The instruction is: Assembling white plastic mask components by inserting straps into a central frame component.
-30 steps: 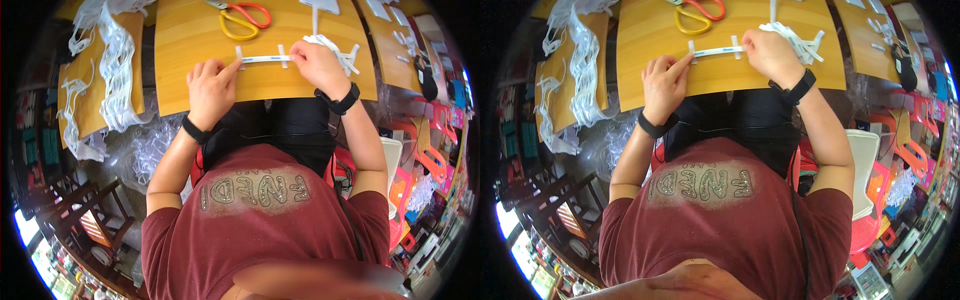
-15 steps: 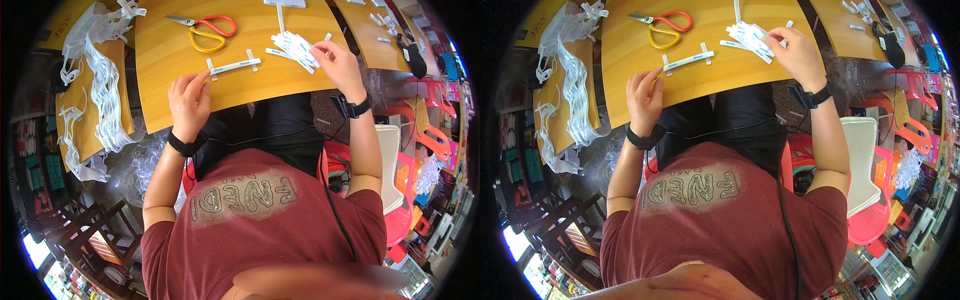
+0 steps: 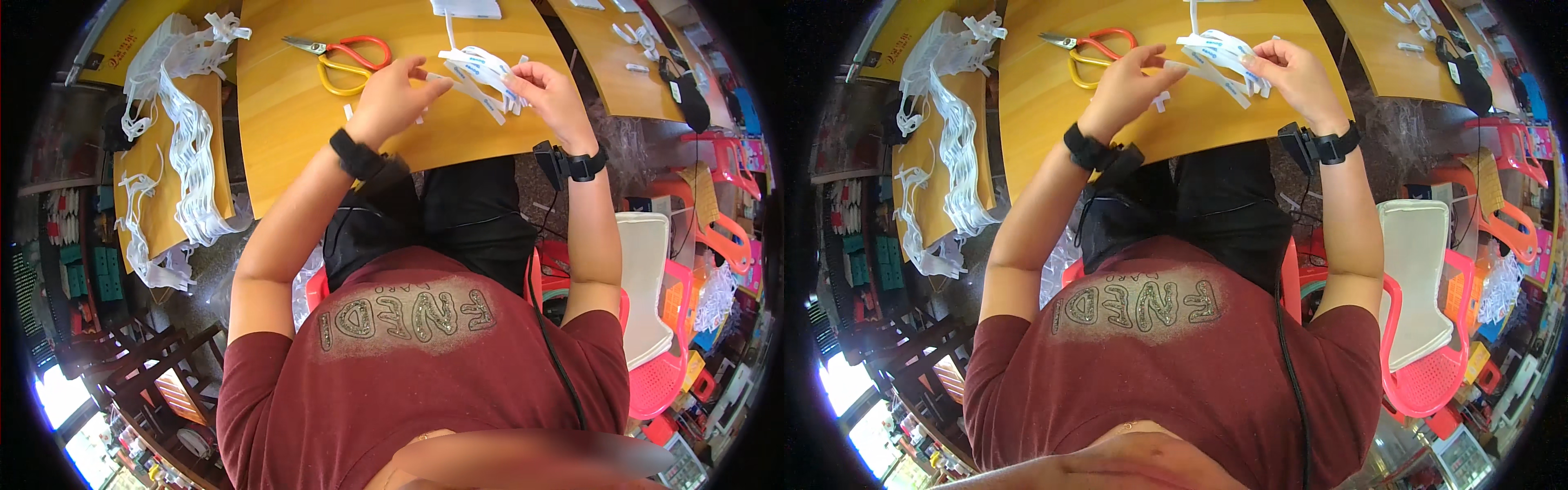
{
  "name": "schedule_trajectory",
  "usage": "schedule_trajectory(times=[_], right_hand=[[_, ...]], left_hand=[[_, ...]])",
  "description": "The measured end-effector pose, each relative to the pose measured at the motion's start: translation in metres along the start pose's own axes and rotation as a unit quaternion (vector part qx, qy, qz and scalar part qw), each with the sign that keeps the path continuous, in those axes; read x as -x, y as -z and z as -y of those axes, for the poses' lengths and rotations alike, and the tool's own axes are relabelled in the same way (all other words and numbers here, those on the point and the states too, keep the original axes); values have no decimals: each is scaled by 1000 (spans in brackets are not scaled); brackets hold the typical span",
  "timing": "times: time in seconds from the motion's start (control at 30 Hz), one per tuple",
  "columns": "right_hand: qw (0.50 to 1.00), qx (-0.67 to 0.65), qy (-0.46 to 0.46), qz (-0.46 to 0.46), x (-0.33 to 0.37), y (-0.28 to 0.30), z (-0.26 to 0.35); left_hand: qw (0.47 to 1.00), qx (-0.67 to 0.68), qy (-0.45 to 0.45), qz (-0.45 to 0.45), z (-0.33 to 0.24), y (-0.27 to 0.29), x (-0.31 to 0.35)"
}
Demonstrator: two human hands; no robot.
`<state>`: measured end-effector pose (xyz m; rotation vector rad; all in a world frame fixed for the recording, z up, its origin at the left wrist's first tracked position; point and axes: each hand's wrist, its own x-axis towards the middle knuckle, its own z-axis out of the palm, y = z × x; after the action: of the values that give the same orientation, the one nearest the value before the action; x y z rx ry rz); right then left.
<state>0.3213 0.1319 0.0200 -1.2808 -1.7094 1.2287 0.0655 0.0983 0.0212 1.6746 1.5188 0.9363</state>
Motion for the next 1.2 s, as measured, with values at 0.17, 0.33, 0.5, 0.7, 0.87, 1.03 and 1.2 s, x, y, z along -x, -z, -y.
schedule_trajectory(times=[0.17, 0.33, 0.5, 0.7, 0.87, 1.03, 1.2], right_hand=[[999, -43, 26, 7, -16, 7, -21], [987, 128, -75, -56, -29, 3, -27], [980, 183, -42, -65, -47, 9, -50], [974, 219, -15, -63, -46, 12, -47], [950, 241, 138, -141, -13, -19, 10], [933, 131, 334, 40, 33, -82, 72], [979, 0, 178, 96, 39, -98, 64]], left_hand=[[976, 135, 115, 128, 21, -6, -21], [974, 151, 136, 103, 20, 3, 2], [977, 173, 120, 39, 12, 30, 40], [954, 275, 115, 25, 6, 59, 79], [952, 281, 109, 58, -3, 64, 95], [938, 318, 102, 88, -9, 64, 101], [886, 436, 109, 115, -10, 66, 104]])
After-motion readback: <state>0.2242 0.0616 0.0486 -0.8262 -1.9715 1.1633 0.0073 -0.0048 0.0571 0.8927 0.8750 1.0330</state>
